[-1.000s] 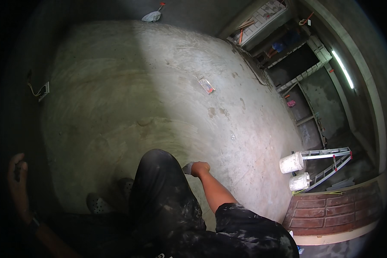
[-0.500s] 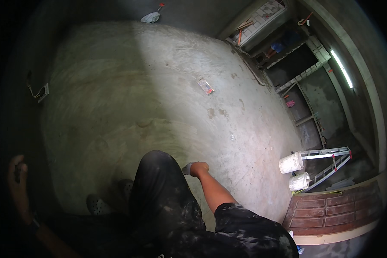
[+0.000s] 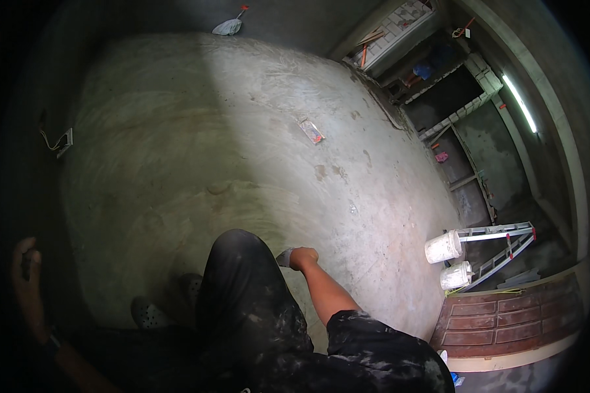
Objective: The person scrapes and smooths a concrete floor using a trowel.
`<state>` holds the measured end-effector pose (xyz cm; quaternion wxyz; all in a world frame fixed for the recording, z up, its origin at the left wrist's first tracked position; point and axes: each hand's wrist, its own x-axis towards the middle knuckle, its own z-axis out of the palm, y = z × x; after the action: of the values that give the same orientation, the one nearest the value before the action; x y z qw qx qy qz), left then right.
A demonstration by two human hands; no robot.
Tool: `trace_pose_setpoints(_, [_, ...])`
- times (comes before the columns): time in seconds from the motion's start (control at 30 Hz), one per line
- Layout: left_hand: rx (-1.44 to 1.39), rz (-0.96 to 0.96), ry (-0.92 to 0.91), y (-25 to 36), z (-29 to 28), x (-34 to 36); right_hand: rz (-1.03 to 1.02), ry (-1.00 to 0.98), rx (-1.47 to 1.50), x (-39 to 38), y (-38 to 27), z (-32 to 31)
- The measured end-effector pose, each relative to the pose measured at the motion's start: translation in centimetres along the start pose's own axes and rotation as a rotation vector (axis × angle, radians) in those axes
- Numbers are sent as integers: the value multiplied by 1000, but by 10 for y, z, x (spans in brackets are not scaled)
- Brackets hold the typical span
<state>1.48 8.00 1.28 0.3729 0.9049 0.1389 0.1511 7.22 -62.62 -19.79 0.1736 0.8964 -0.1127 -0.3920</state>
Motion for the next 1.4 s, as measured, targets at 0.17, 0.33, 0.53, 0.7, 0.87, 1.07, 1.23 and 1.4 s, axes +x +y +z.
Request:
trace_pose_setpoints(0.17, [3, -8, 8, 3, 1, -1, 7, 5, 9, 0, 0, 1])
trace_pose_setpoints(0.33, [-13, -2, -13, -3, -1, 0, 8, 16, 21, 0, 0, 5])
trace_pose_setpoints(0.53, [-30, -19, -23, -2, -1, -1, 9, 22, 14, 0, 1, 8])
trace_pose_setpoints(0.7, [-61, -12, -30, -2, 6, 1, 11, 21, 31, 3, 8, 8])
trace_pose_setpoints(0.87, [-7, -61, -77, -3, -5, 0, 17, 39, 27, 10, 4, 2])
trace_pose_setpoints(1.07, [-92, -95, -19, 10, -11, -15, 94, 72, 84, 17, 3, 16])
trace_pose_setpoints(1.23, [25, -58, -38, 21, 14, -2, 94, 25, 47, -8, 14, 24])
trace_pose_setpoints(1.4, [69, 21, 12, -14, -3, -4, 65, -222, 613, 14, 58, 86])
